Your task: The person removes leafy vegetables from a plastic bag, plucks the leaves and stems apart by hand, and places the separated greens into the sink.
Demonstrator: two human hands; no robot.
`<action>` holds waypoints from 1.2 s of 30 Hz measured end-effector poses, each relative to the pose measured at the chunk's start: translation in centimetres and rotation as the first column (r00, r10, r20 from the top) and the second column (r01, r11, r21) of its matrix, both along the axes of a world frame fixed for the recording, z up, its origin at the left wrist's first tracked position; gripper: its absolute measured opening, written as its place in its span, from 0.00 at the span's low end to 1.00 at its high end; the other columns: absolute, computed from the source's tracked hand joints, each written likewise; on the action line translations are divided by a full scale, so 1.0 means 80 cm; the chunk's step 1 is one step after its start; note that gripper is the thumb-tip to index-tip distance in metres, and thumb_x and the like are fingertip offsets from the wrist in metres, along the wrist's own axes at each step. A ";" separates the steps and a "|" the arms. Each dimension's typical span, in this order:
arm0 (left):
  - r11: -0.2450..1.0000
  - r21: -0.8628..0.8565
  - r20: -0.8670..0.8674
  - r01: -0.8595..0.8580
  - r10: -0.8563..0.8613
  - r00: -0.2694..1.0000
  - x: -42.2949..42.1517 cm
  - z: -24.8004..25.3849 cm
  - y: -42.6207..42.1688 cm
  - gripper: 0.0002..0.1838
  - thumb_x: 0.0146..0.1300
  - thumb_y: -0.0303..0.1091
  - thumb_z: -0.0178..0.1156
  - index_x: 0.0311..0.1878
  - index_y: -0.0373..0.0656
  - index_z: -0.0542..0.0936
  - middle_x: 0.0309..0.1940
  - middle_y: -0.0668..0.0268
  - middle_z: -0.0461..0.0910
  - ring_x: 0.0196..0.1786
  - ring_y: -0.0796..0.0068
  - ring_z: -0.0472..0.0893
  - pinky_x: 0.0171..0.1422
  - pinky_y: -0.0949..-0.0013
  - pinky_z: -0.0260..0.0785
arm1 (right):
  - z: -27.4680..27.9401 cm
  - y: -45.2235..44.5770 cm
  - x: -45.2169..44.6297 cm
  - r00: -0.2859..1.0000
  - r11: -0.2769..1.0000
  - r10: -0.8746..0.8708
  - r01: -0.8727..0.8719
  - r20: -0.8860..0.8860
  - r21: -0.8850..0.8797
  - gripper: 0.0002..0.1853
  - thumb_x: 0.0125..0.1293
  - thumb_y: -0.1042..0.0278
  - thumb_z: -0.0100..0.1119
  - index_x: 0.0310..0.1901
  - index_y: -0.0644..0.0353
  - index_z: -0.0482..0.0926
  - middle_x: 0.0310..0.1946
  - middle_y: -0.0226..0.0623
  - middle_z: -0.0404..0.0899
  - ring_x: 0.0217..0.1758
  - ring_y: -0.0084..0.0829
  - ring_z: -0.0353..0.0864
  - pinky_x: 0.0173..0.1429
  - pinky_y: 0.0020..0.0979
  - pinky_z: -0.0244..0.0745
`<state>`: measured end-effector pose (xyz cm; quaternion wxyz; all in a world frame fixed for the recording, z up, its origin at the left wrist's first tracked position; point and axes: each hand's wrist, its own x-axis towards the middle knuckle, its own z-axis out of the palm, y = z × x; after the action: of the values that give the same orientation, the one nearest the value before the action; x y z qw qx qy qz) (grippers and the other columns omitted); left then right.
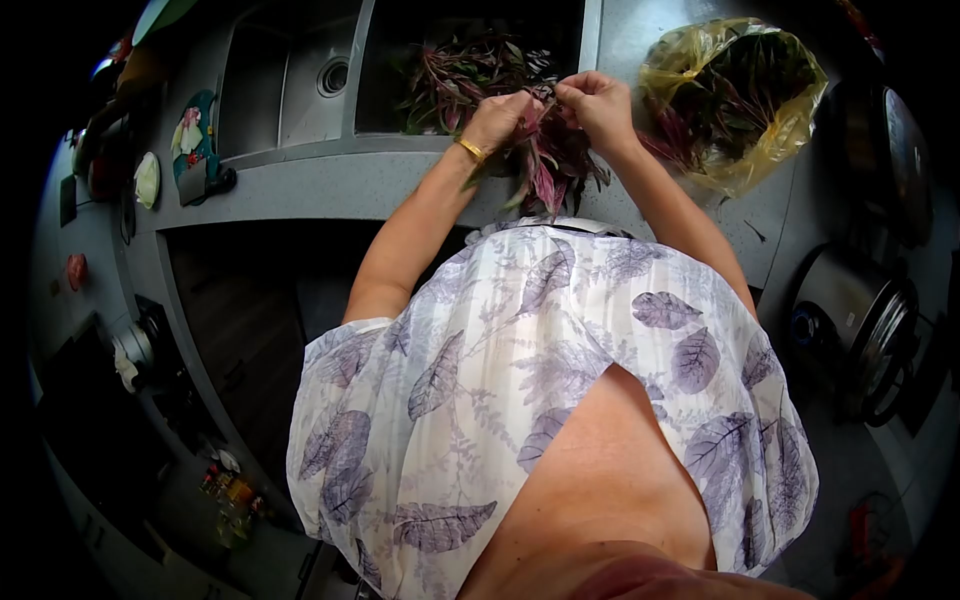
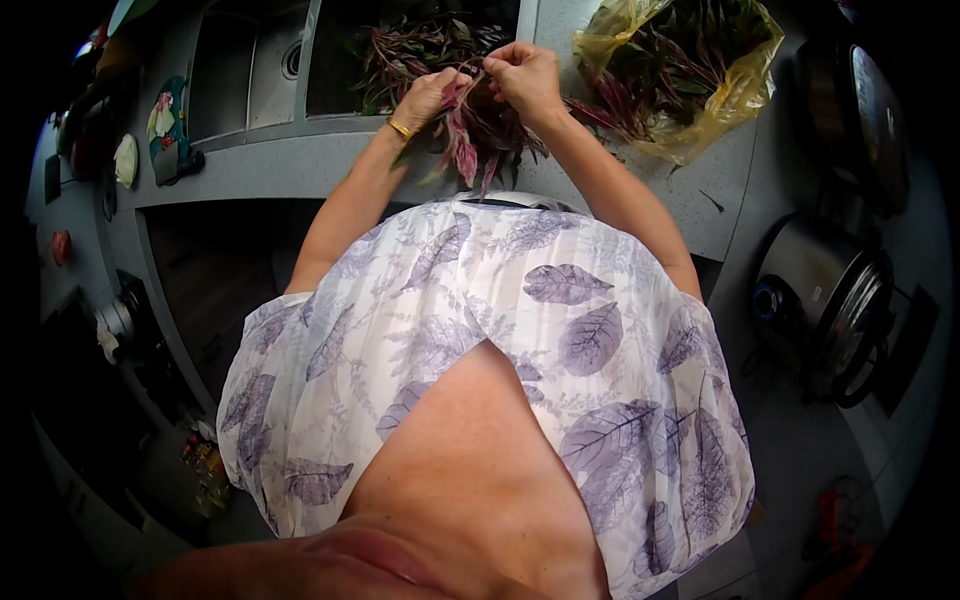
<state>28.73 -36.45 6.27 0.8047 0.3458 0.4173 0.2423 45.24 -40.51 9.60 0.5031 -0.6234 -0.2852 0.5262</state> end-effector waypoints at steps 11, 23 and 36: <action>0.997 -0.042 0.128 0.063 -0.057 0.990 0.003 0.022 0.003 0.15 0.66 0.39 0.54 0.50 0.40 0.69 0.43 0.64 0.76 0.44 0.76 0.77 0.50 0.72 0.73 | 0.004 0.011 0.009 0.911 0.938 0.347 -0.334 0.224 -0.093 0.12 0.58 0.63 0.64 0.37 0.64 0.81 0.21 0.30 0.79 0.18 0.17 0.74 0.18 0.19 0.67; 0.990 -0.049 0.185 0.134 -0.123 0.975 -0.004 -0.003 0.015 0.14 0.62 0.25 0.55 0.51 0.34 0.70 0.43 0.62 0.78 0.44 0.73 0.80 0.52 0.70 0.74 | 0.007 -0.042 0.080 0.650 0.851 0.428 -0.524 0.628 -0.038 0.14 0.59 0.68 0.59 0.45 0.66 0.79 0.32 0.40 0.82 0.32 0.29 0.79 0.40 0.30 0.73; 0.975 -0.221 0.476 0.020 0.090 0.875 -0.071 0.022 0.101 0.11 0.65 0.29 0.52 0.49 0.38 0.71 0.31 0.68 0.73 0.23 0.79 0.69 0.32 0.73 0.68 | 0.012 -0.060 0.091 0.908 0.955 0.274 -0.296 0.316 0.023 0.06 0.60 0.70 0.60 0.35 0.63 0.82 0.24 0.28 0.79 0.20 0.15 0.71 0.26 0.20 0.67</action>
<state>23.08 -28.35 8.04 0.9119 0.1758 0.2334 0.2882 52.55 -45.30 10.58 0.3915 -0.6315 -0.4668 0.4796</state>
